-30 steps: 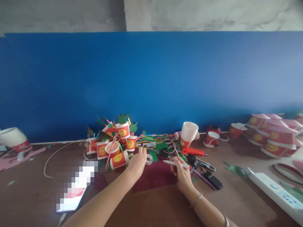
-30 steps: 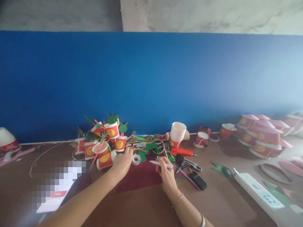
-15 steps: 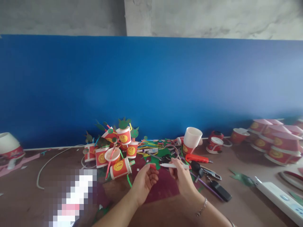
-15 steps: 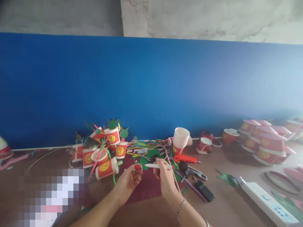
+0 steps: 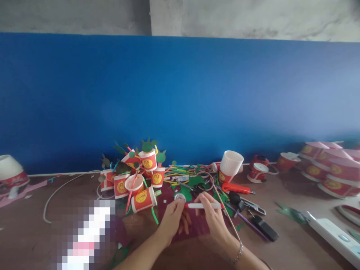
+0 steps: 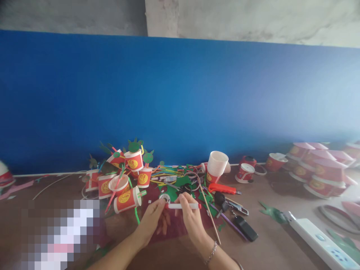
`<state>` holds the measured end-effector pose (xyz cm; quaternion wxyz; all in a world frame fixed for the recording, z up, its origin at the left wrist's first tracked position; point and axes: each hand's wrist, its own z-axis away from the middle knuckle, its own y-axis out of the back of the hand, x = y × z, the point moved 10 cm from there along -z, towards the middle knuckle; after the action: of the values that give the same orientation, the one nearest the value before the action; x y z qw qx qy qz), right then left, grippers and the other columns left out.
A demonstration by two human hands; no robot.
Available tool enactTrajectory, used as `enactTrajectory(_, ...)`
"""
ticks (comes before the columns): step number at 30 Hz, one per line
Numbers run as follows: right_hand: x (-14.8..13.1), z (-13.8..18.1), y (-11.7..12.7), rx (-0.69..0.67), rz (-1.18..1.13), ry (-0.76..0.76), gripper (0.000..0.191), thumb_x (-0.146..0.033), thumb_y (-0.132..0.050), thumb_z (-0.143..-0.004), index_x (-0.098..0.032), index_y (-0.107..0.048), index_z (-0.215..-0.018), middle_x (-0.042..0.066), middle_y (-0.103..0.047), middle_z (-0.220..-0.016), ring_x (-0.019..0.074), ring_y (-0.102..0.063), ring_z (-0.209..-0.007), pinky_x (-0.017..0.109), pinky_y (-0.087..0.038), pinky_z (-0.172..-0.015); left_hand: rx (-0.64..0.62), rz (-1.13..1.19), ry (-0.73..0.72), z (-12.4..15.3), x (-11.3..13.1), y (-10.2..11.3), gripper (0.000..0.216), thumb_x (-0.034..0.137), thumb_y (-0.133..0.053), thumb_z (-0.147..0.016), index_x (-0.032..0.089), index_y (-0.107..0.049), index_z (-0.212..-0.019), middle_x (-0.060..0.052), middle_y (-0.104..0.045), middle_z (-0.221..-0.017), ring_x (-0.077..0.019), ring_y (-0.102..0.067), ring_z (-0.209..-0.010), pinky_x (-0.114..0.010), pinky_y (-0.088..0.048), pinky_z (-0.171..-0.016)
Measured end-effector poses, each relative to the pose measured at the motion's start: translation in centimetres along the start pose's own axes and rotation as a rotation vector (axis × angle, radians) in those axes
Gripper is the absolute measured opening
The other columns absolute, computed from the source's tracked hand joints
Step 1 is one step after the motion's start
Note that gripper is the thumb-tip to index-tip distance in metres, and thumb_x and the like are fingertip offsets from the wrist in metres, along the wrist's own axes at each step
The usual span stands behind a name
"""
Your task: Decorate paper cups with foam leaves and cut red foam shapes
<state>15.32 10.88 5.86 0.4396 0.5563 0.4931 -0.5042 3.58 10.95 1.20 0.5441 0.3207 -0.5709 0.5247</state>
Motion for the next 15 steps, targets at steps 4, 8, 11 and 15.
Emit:
enactTrajectory(4, 0.6, 0.6, -0.9, -0.078, 0.012, -0.062, 0.036, -0.048, -0.046, -0.08, -0.021, -0.052, -0.057, -0.002, -0.05, -0.048, 0.015, -0.048, -0.048, 0.025, -0.037, -0.048, 0.024, -0.395, -0.192, 0.7, 1.5, 0.3, 0.052, 0.057, -0.031, -0.086, 0.018, -0.047, -0.056, 0.003, -0.043, -0.043, -0.0088, -0.039, -0.038, -0.022, -0.024, -0.04)
enactTrajectory(8, 3.6, 1.2, -1.3, -0.029, -0.093, -0.294, 0.036, -0.052, -0.05, -0.07, -0.023, -0.044, -0.05, -0.003, -0.043, -0.041, 0.0134, -0.04, -0.039, 0.026, -0.035, -0.041, 0.102, -0.639, -0.388, 2.3, 3.2, 0.4, 0.048, 0.046, -0.028, -0.091, 0.018, -0.053, -0.061, -0.001, -0.049, -0.053, -0.0128, -0.046, -0.05, -0.024, -0.031, -0.049)
enactTrajectory(11, 5.3, 1.6, -1.6, 0.04, -0.23, -0.392, 0.028, -0.047, -0.052, -0.068, -0.023, -0.042, -0.056, -0.003, -0.047, -0.048, 0.0127, -0.042, -0.042, 0.025, -0.036, -0.042, 0.18, -0.801, -0.547, 3.7, 4.4, 0.2, 0.045, 0.037, -0.023, -0.093, 0.018, -0.056, -0.07, -0.004, -0.055, -0.059, -0.0161, -0.051, -0.058, -0.028, -0.037, -0.059)
enactTrajectory(15, 5.7, 1.6, -2.6, -0.006, -0.33, -0.411, 0.028, -0.041, -0.05, -0.07, -0.022, -0.037, -0.054, -0.007, -0.036, -0.045, 0.0085, -0.03, -0.038, 0.022, -0.027, -0.039, 0.16, -0.811, -0.574, 3.6, 4.8, -0.3, 0.043, 0.035, -0.024, -0.093, 0.019, -0.056, -0.07, -0.005, -0.056, -0.06, -0.0169, -0.053, -0.059, -0.028, -0.039, -0.061)
